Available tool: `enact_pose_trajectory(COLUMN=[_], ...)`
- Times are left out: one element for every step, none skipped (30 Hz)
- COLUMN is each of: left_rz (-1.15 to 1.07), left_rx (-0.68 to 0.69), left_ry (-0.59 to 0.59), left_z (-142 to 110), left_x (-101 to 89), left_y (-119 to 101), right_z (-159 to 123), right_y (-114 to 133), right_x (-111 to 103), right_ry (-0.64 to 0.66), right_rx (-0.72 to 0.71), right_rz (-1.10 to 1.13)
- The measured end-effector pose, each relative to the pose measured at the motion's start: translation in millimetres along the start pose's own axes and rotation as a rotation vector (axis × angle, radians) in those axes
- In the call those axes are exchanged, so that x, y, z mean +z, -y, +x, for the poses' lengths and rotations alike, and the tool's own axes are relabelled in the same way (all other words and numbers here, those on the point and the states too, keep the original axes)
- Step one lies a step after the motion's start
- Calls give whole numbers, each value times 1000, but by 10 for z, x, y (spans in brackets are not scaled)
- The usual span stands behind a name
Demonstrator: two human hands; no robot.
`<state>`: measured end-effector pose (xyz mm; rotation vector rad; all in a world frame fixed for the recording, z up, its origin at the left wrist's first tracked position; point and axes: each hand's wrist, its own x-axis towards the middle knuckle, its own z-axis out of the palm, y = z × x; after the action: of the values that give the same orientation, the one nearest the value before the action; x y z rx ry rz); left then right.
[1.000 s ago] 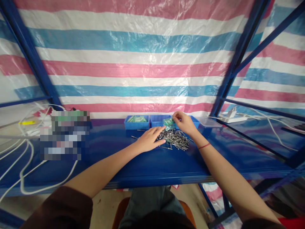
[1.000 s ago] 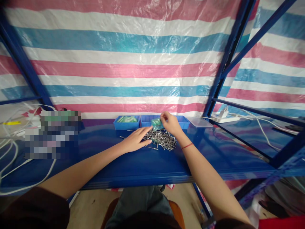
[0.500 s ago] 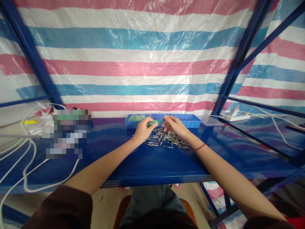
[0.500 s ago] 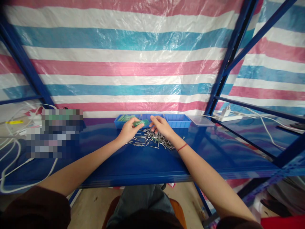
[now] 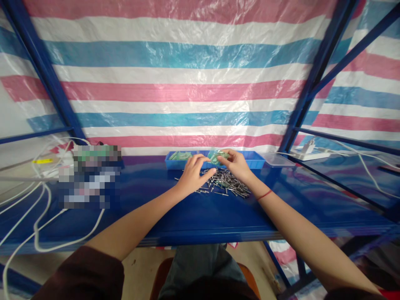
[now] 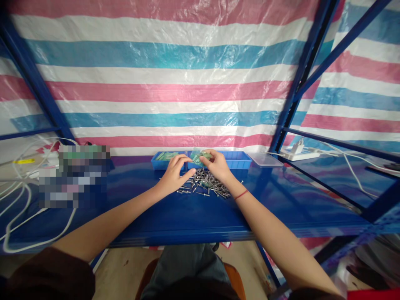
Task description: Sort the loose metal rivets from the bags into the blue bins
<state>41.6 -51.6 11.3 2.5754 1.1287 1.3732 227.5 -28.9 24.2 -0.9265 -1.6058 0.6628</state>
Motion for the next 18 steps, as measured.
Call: enact_pose_trajectory(left_rz=[-86, -180, -276, -366, -441, -497, -534, -556, -562, -550, -518, -466, -390, -292, -172, -44, 72, 166], left_rx=[-83, -180, -280, -370, -438, -479, -497, -498, -489, -477, -459, -430, -382, -319, -239, -153, -97, -75], left_ry=[6, 27, 54, 73, 78, 68, 47, 28, 13, 9, 14, 21, 26, 26, 5, -19, -36, -30], left_z=[15, 31, 46, 59, 69, 76, 82, 87, 94, 105, 120, 139, 161, 181, 197, 206, 207, 198], left_x=[9, 19, 28, 37, 45, 51, 55, 56, 52, 42, 22, -8, -50, -100, -157, -216, -272, -320], left_y=[1, 5, 9, 13, 17, 19, 22, 27, 38, 56, 85, 125, 180, 247, 327, 416, 512, 608], right_z=[-14, -36, -61, -89, -115, -138, -157, -170, -176, -174, -162, -137, -98, -40, 34, 124, 225, 330], right_y=[16, 39, 65, 91, 114, 131, 140, 143, 140, 133, 124, 114, 104, 93, 82, 69, 53, 33], right_x=[6, 17, 32, 50, 68, 85, 101, 114, 125, 134, 145, 159, 180, 210, 253, 309, 380, 463], right_ry=[-50, -80, -80, -47, 9, 68, 112, 135, 143, 143, 148, 163, 183, 196, 192, 170, 132, 70], right_rx=[-103, -203, -297, -382, -455, -517, -566, -600, -621, -633, -634, -627, -609, -578, -534, -486, -437, -404], right_rz=[-73, -144, -214, -281, -342, -397, -449, -499, -545, -584, -618, -643, -660, -670, -674, -673, -667, -658])
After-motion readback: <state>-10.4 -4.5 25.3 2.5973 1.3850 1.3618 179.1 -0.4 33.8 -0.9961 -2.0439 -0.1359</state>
